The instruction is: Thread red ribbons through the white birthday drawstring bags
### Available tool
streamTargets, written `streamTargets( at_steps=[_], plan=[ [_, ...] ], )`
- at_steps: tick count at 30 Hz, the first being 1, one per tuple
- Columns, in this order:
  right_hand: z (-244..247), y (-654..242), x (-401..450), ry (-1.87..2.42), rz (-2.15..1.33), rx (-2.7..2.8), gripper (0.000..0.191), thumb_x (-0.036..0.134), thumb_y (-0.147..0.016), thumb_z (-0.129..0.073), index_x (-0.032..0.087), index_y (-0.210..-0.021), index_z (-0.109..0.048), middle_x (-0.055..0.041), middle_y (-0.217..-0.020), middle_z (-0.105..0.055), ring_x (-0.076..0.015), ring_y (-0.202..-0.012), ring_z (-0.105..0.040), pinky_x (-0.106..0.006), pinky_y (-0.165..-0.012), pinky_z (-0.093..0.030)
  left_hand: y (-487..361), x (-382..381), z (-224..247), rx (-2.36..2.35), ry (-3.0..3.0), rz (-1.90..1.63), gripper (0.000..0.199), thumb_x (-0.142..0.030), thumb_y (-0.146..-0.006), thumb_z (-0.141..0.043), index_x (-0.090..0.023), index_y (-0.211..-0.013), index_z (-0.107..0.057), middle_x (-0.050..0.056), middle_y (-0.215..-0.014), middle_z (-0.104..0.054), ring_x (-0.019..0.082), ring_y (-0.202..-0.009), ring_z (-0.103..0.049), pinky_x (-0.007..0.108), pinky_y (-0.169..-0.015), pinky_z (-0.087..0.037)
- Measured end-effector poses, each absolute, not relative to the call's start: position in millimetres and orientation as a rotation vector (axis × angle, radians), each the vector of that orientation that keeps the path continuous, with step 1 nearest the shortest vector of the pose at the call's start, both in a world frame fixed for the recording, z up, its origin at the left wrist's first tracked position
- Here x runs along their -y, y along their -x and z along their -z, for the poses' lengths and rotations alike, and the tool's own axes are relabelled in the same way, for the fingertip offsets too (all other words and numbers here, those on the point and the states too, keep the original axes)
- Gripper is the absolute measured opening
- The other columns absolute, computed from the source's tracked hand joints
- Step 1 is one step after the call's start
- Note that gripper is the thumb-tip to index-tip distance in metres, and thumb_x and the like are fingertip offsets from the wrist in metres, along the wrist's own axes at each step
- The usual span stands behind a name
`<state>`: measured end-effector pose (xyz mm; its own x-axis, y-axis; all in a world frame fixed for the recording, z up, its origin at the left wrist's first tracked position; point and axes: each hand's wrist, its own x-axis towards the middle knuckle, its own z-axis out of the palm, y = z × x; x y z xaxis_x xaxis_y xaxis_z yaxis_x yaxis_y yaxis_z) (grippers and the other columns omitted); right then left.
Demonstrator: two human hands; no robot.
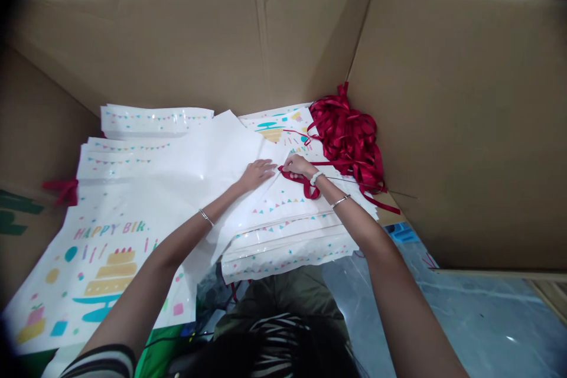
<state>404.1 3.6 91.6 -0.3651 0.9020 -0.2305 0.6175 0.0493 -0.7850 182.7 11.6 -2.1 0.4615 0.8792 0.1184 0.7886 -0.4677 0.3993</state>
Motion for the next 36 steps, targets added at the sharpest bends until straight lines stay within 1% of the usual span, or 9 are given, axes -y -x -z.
streamTargets(
  at_steps=[4, 8, 12, 14, 17, 20, 25, 30, 36],
  plan=[
    [-101, -407, -11, 1.502, -1.249, 2.022, 0.040, 0.041, -0.100, -0.066, 0.013, -0.128, -0.065, -0.0087, -0.126, -0.065, -0.0250, -0.110, -0.066, -0.042, -0.093, -0.059, -201, -3, 0, -1.642, -2.310, -0.509, 0.042, -0.047, -0.103, -0.053, -0.030, -0.138, -0.069, 0.011, -0.153, -0.056, 0.036, -0.141, -0.045, 0.053, -0.112, -0.038],
    [-108, -411, -18, 1.492, -1.262, 2.035, 0.040, 0.042, -0.100, -0.066, 0.013, -0.127, -0.066, -0.0080, -0.126, -0.065, -0.0257, -0.110, -0.066, -0.042, -0.093, -0.059, -208, 2, -5, -1.624, -2.361, -0.534, 0.038, -0.042, -0.105, -0.051, -0.029, -0.134, -0.072, 0.012, -0.143, -0.062, 0.034, -0.133, -0.052, 0.050, -0.109, -0.042],
    [-106, -405, -19, 1.509, -1.266, 2.031, 0.037, 0.041, -0.101, -0.066, 0.011, -0.124, -0.066, -0.0079, -0.118, -0.067, -0.0218, -0.101, -0.068, -0.037, -0.087, -0.061, -206, 3, -8, -1.559, -2.393, -0.524, 0.038, -0.031, -0.107, -0.043, -0.023, -0.130, -0.073, 0.013, -0.131, -0.067, 0.029, -0.127, -0.059, 0.043, -0.108, -0.046],
    [-104, -400, -19, 1.514, -1.262, 2.024, 0.037, 0.040, -0.101, -0.066, 0.011, -0.123, -0.066, -0.0079, -0.116, -0.068, -0.0204, -0.098, -0.068, -0.036, -0.084, -0.061, -205, 3, -7, -1.559, -2.385, -0.534, 0.039, -0.030, -0.107, -0.042, -0.021, -0.131, -0.072, 0.015, -0.134, -0.066, 0.028, -0.128, -0.059, 0.043, -0.109, -0.046],
    [-101, -395, -18, 1.508, -1.255, 2.012, 0.038, 0.040, -0.101, -0.066, 0.011, -0.126, -0.065, -0.0092, -0.120, -0.067, -0.0216, -0.102, -0.068, -0.039, -0.089, -0.060, -203, 3, -5, -1.598, -2.380, -0.547, 0.040, -0.032, -0.106, -0.046, -0.020, -0.135, -0.071, 0.017, -0.150, -0.057, 0.032, -0.140, -0.051, 0.049, -0.115, -0.041],
    [-100, -393, -19, 1.498, -1.253, 2.010, 0.039, 0.040, -0.101, -0.066, 0.012, -0.128, -0.065, -0.0094, -0.125, -0.066, -0.0235, -0.107, -0.067, -0.041, -0.092, -0.059, -202, 2, -3, -1.594, -2.401, -0.550, 0.039, -0.034, -0.105, -0.049, -0.022, -0.135, -0.071, 0.013, -0.159, -0.050, 0.033, -0.148, -0.042, 0.053, -0.120, -0.035],
    [-101, -394, -20, 1.506, -1.241, 2.047, 0.039, 0.041, -0.100, -0.066, 0.012, -0.127, -0.065, -0.0090, -0.123, -0.066, -0.0235, -0.106, -0.067, -0.040, -0.091, -0.060, -200, 0, -4, -1.524, -2.434, -0.531, 0.039, -0.034, -0.106, -0.047, -0.020, -0.133, -0.071, 0.014, -0.160, -0.049, 0.032, -0.150, -0.041, 0.052, -0.121, -0.035],
    [-99, -395, -20, 1.535, -1.162, 2.092, 0.036, 0.040, -0.101, -0.066, 0.012, -0.124, -0.066, -0.0080, -0.118, -0.067, -0.0203, -0.099, -0.068, -0.036, -0.085, -0.061, -199, -1, -6, -1.388, -2.485, -0.484, 0.041, -0.029, -0.107, -0.040, -0.019, -0.140, -0.063, 0.013, -0.152, -0.058, 0.026, -0.145, -0.049, 0.045, -0.118, -0.038],
    [-98, -407, -22, 1.539, -0.962, 2.121, 0.036, 0.042, -0.101, -0.065, 0.011, -0.119, -0.068, -0.0075, -0.118, -0.068, -0.0232, -0.104, -0.067, -0.038, -0.091, -0.058, -202, 2, -7, -1.431, -2.547, -0.415, 0.039, -0.026, -0.107, -0.039, -0.018, -0.139, -0.061, 0.015, -0.151, -0.059, 0.026, -0.144, -0.050, 0.043, -0.114, -0.041]
  ],
)
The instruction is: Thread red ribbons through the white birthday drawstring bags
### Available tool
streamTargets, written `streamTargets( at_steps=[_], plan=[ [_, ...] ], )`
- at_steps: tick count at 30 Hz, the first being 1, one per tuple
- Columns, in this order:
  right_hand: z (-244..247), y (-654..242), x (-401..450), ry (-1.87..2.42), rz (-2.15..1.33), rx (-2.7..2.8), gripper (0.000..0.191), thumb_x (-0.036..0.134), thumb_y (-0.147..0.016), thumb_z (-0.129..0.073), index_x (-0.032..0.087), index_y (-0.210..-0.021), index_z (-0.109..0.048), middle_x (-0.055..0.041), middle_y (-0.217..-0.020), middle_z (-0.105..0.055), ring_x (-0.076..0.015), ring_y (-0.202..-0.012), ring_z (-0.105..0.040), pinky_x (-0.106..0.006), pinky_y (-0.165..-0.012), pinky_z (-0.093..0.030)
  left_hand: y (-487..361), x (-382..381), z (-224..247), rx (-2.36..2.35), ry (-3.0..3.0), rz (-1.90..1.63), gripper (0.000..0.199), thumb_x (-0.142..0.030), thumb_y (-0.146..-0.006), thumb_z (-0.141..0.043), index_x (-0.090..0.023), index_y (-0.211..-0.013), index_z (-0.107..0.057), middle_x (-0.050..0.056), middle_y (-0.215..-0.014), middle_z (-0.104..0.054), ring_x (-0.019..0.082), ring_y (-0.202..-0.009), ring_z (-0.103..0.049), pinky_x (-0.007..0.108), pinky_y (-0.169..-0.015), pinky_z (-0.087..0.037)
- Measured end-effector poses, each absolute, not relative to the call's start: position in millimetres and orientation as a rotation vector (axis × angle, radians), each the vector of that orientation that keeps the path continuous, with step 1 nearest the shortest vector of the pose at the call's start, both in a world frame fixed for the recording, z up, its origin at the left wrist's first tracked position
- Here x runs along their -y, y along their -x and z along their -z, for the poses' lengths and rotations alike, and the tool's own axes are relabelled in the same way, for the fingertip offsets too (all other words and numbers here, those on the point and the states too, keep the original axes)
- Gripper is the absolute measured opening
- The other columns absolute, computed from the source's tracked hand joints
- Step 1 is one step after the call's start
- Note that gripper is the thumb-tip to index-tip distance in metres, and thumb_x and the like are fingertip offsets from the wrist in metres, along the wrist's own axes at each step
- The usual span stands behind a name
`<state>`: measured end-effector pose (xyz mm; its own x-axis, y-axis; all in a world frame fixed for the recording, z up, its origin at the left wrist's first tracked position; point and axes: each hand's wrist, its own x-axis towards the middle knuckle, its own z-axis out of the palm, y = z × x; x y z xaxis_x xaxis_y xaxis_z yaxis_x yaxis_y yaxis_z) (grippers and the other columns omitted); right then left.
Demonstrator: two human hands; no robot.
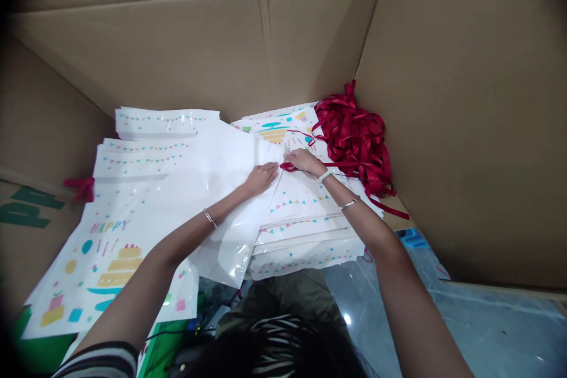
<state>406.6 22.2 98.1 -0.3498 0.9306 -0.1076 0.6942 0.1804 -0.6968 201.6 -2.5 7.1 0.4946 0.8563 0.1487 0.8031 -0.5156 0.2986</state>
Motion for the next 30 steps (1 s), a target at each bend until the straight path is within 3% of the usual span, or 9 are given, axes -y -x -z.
streamTargets(
  at_steps=[4, 7, 13, 18, 24, 30],
  plan=[
    [-96, -445, -17, 1.543, -0.782, 2.094, 0.024, 0.028, -0.102, -0.058, 0.009, -0.104, -0.072, -0.0134, -0.112, -0.074, -0.0223, -0.105, -0.065, -0.027, -0.091, -0.050, -204, 5, -9, -1.462, -2.558, -0.401, 0.040, -0.024, -0.106, -0.040, -0.017, -0.139, -0.060, 0.016, -0.151, -0.059, 0.027, -0.141, -0.052, 0.044, -0.111, -0.042],
    [-88, -487, -4, 1.617, -0.582, 2.170, 0.016, 0.020, -0.094, -0.060, 0.013, -0.098, -0.075, -0.0122, -0.102, -0.076, -0.0199, -0.093, -0.067, -0.025, -0.082, -0.046, -204, 5, -10, -1.463, -2.560, -0.401, 0.040, -0.024, -0.106, -0.040, -0.018, -0.139, -0.060, 0.015, -0.151, -0.059, 0.027, -0.142, -0.052, 0.043, -0.111, -0.042],
    [-68, -536, 32, 1.805, -0.428, 2.228, 0.016, 0.029, -0.089, -0.065, 0.019, -0.094, -0.076, -0.0071, -0.094, -0.076, -0.0181, -0.081, -0.065, -0.026, -0.065, -0.036, -202, 7, -10, -1.443, -2.499, -0.446, 0.043, -0.025, -0.106, -0.037, -0.014, -0.141, -0.059, 0.018, -0.152, -0.058, 0.030, -0.143, -0.051, 0.046, -0.111, -0.040],
    [-52, -537, 31, 1.568, -0.534, 2.183, 0.025, 0.030, -0.096, -0.054, 0.016, -0.090, -0.073, -0.0068, -0.083, -0.073, -0.0170, -0.075, -0.062, -0.025, -0.068, -0.039, -201, 9, -10, -1.434, -2.518, -0.470, 0.046, -0.026, -0.107, -0.036, -0.013, -0.145, -0.058, 0.018, -0.154, -0.056, 0.029, -0.145, -0.049, 0.046, -0.114, -0.038],
    [-41, -542, 28, 1.599, -0.344, 2.093, 0.024, 0.038, -0.095, -0.062, 0.018, -0.105, -0.073, -0.0114, -0.111, -0.071, -0.0224, -0.098, -0.064, -0.029, -0.080, -0.045, -200, 9, -9, -1.464, -2.479, -0.483, 0.045, -0.026, -0.106, -0.039, -0.019, -0.146, -0.059, 0.013, -0.154, -0.057, 0.026, -0.146, -0.049, 0.044, -0.117, -0.036],
    [-35, -562, 31, 1.659, -0.231, 2.219, 0.018, 0.029, -0.096, -0.058, 0.020, -0.099, -0.073, -0.0097, -0.109, -0.073, -0.0247, -0.102, -0.064, -0.035, -0.091, -0.044, -199, 8, -6, -1.456, -2.509, -0.485, 0.046, -0.027, -0.107, -0.038, -0.016, -0.146, -0.059, 0.015, -0.154, -0.057, 0.026, -0.146, -0.050, 0.045, -0.117, -0.038]
  ],
)
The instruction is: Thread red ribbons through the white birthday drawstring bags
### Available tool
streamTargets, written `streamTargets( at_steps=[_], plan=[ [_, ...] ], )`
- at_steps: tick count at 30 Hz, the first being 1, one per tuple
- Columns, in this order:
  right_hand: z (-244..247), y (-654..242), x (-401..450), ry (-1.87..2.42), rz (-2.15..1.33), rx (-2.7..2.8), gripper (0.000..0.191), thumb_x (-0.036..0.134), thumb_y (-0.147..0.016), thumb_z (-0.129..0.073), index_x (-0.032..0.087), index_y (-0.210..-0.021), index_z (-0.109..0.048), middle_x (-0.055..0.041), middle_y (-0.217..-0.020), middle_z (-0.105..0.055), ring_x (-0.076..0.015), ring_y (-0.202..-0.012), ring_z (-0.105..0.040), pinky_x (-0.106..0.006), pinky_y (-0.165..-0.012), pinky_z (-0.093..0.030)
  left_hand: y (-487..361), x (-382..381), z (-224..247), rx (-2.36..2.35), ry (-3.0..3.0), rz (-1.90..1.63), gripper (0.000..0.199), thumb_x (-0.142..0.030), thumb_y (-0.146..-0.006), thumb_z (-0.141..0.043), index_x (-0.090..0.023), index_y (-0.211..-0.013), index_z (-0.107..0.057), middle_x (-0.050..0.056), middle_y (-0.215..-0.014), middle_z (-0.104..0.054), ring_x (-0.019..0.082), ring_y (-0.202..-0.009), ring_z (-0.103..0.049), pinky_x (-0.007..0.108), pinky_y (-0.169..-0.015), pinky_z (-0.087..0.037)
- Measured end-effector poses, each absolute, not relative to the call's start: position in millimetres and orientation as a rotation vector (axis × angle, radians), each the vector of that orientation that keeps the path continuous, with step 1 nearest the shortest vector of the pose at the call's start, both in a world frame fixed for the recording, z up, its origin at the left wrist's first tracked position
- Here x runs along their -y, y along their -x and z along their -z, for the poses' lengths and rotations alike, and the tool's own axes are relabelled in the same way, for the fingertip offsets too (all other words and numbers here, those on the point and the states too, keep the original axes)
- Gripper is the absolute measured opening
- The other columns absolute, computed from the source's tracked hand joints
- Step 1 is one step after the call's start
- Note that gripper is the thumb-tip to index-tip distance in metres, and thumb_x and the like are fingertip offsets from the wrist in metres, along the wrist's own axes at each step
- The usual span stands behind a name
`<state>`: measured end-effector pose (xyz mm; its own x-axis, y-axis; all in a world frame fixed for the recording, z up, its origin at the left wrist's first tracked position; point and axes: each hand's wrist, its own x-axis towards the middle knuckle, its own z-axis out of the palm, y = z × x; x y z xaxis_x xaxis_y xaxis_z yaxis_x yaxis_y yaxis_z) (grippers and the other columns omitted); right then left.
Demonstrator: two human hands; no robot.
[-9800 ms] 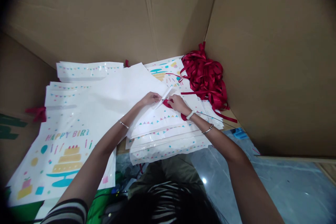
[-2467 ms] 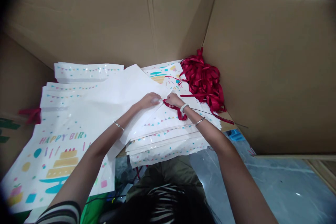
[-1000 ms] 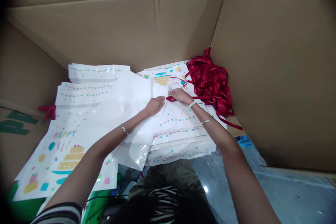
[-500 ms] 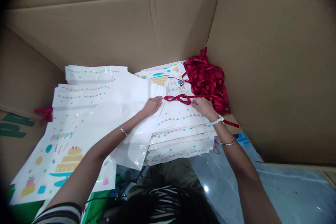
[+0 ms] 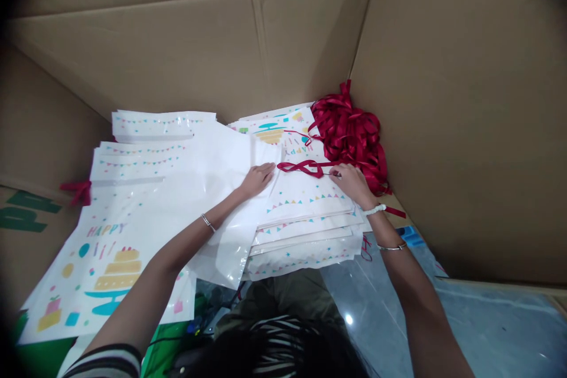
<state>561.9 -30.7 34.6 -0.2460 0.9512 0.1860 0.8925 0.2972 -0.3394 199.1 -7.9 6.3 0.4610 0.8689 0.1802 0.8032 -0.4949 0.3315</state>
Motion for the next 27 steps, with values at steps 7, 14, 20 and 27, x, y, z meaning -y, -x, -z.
streamTargets(
  at_steps=[7, 14, 20, 27],
  plan=[
    [-22, -571, 18, 1.468, -0.295, 2.193, 0.017, 0.026, -0.095, -0.055, 0.019, -0.087, -0.068, -0.0099, -0.098, -0.070, -0.0261, -0.097, -0.063, -0.036, -0.086, -0.046, -199, 10, -8, -1.494, -2.553, -0.432, 0.048, -0.029, -0.109, -0.033, -0.017, -0.149, -0.057, 0.011, -0.156, -0.056, 0.022, -0.147, -0.048, 0.042, -0.116, -0.040],
    [-21, -545, 15, 1.359, -0.308, 2.169, 0.013, 0.025, -0.095, -0.056, 0.019, -0.090, -0.066, -0.0102, -0.099, -0.068, -0.0259, -0.098, -0.061, -0.036, -0.088, -0.048, -202, 14, -15, -1.504, -2.549, -0.414, 0.048, -0.028, -0.108, -0.034, -0.017, -0.150, -0.057, 0.010, -0.157, -0.054, 0.023, -0.148, -0.048, 0.042, -0.117, -0.041],
    [-27, -521, 19, 1.337, -0.296, 2.265, 0.015, 0.020, -0.094, -0.055, 0.018, -0.091, -0.069, -0.0093, -0.096, -0.067, -0.0243, -0.097, -0.062, -0.035, -0.090, -0.048, -204, 16, -20, -1.508, -2.538, -0.414, 0.048, -0.027, -0.107, -0.035, -0.018, -0.149, -0.057, 0.010, -0.157, -0.054, 0.023, -0.148, -0.046, 0.042, -0.118, -0.040],
    [-58, -487, -8, 1.344, -0.335, 2.268, 0.025, 0.028, -0.099, -0.053, 0.016, -0.105, -0.074, -0.0107, -0.107, -0.072, -0.0219, -0.099, -0.064, -0.029, -0.087, -0.046, -203, 14, -15, -1.512, -2.509, -0.435, 0.048, -0.027, -0.107, -0.035, -0.017, -0.148, -0.059, 0.010, -0.156, -0.055, 0.022, -0.147, -0.048, 0.042, -0.118, -0.040]
  ],
)
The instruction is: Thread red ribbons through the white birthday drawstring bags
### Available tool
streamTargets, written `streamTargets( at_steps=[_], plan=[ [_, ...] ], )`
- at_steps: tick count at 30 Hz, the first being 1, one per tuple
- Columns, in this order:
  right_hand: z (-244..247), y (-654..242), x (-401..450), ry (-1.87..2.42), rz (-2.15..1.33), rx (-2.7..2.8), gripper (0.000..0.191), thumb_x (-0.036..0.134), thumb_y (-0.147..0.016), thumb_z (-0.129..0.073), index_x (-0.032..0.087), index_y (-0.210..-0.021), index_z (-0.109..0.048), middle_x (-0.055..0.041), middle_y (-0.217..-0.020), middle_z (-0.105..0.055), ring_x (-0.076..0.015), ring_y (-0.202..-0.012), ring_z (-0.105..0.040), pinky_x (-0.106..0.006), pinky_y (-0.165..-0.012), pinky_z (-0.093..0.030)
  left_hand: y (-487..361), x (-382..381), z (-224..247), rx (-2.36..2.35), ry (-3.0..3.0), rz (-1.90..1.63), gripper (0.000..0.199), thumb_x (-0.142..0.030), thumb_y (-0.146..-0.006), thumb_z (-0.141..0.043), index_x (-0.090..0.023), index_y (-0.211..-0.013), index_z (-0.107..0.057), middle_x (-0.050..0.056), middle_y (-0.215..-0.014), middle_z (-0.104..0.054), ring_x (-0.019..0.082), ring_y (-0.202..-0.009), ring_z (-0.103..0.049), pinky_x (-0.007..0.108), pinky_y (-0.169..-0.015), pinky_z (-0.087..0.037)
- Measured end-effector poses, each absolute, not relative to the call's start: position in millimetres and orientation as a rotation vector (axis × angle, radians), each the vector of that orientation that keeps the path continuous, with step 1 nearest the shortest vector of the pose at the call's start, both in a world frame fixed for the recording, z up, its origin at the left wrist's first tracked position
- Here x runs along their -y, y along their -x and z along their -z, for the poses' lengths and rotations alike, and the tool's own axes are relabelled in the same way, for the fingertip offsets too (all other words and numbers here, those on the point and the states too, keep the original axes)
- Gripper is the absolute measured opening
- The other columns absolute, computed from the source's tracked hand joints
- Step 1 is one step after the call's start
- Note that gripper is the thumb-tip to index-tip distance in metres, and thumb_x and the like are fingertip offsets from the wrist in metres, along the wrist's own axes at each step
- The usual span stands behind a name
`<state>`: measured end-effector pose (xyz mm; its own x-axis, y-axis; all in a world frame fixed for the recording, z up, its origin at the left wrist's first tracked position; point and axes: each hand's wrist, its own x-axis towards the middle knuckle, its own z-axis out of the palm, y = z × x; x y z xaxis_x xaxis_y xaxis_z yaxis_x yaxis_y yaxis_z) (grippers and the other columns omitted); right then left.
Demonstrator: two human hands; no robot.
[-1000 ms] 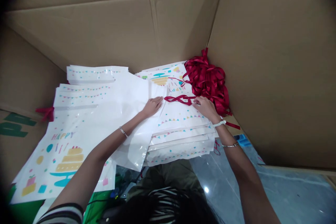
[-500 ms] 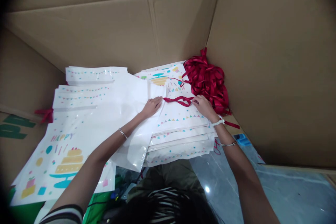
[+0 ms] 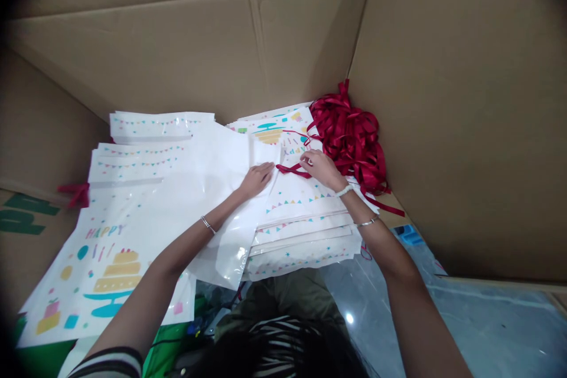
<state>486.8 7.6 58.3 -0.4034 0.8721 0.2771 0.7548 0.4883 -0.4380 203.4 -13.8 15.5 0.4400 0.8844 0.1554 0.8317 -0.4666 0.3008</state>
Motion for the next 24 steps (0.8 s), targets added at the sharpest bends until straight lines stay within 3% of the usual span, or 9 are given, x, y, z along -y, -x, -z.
streamTargets(
  at_steps=[5, 8, 12, 18, 24],
  plan=[
    [-63, -448, -42, 1.573, -0.482, 2.607, 0.028, 0.035, -0.098, -0.056, 0.016, -0.098, -0.077, -0.0088, -0.098, -0.076, -0.0193, -0.084, -0.065, -0.026, -0.067, -0.037, -202, 12, -11, -1.514, -2.510, -0.448, 0.047, -0.026, -0.106, -0.037, -0.019, -0.148, -0.059, 0.009, -0.155, -0.056, 0.022, -0.147, -0.048, 0.041, -0.118, -0.040],
    [-64, -433, -53, 1.545, -0.485, 2.728, 0.025, 0.037, -0.093, -0.064, 0.019, -0.103, -0.077, -0.0072, -0.103, -0.077, -0.0188, -0.086, -0.066, -0.025, -0.066, -0.035, -201, 11, -9, -1.516, -2.514, -0.455, 0.047, -0.025, -0.106, -0.038, -0.019, -0.147, -0.059, 0.009, -0.155, -0.057, 0.022, -0.146, -0.049, 0.042, -0.117, -0.041],
    [-67, -425, -54, 1.429, -0.405, 2.853, 0.018, 0.026, -0.091, -0.064, 0.020, -0.103, -0.076, -0.0058, -0.102, -0.077, -0.0194, -0.090, -0.067, -0.025, -0.070, -0.036, -201, 10, -7, -1.517, -2.509, -0.469, 0.046, -0.024, -0.106, -0.039, -0.019, -0.147, -0.059, 0.009, -0.154, -0.057, 0.022, -0.146, -0.050, 0.042, -0.117, -0.040],
    [-58, -423, -49, 1.407, -0.141, 2.688, 0.023, 0.026, -0.101, -0.051, 0.016, -0.117, -0.065, -0.0110, -0.103, -0.075, -0.0248, -0.093, -0.066, -0.030, -0.082, -0.037, -202, 9, -6, -1.508, -2.492, -0.490, 0.046, -0.025, -0.106, -0.039, -0.021, -0.147, -0.059, 0.008, -0.154, -0.058, 0.021, -0.146, -0.049, 0.041, -0.118, -0.040],
    [-47, -430, -40, 1.157, -0.068, 2.687, 0.034, 0.013, -0.102, -0.041, 0.016, -0.130, -0.059, -0.0167, -0.128, -0.064, -0.0275, -0.111, -0.061, -0.037, -0.096, -0.035, -203, 12, -11, -1.513, -2.474, -0.487, 0.047, -0.025, -0.105, -0.038, -0.020, -0.146, -0.060, 0.009, -0.154, -0.058, 0.021, -0.146, -0.049, 0.042, -0.119, -0.039]
  ],
)
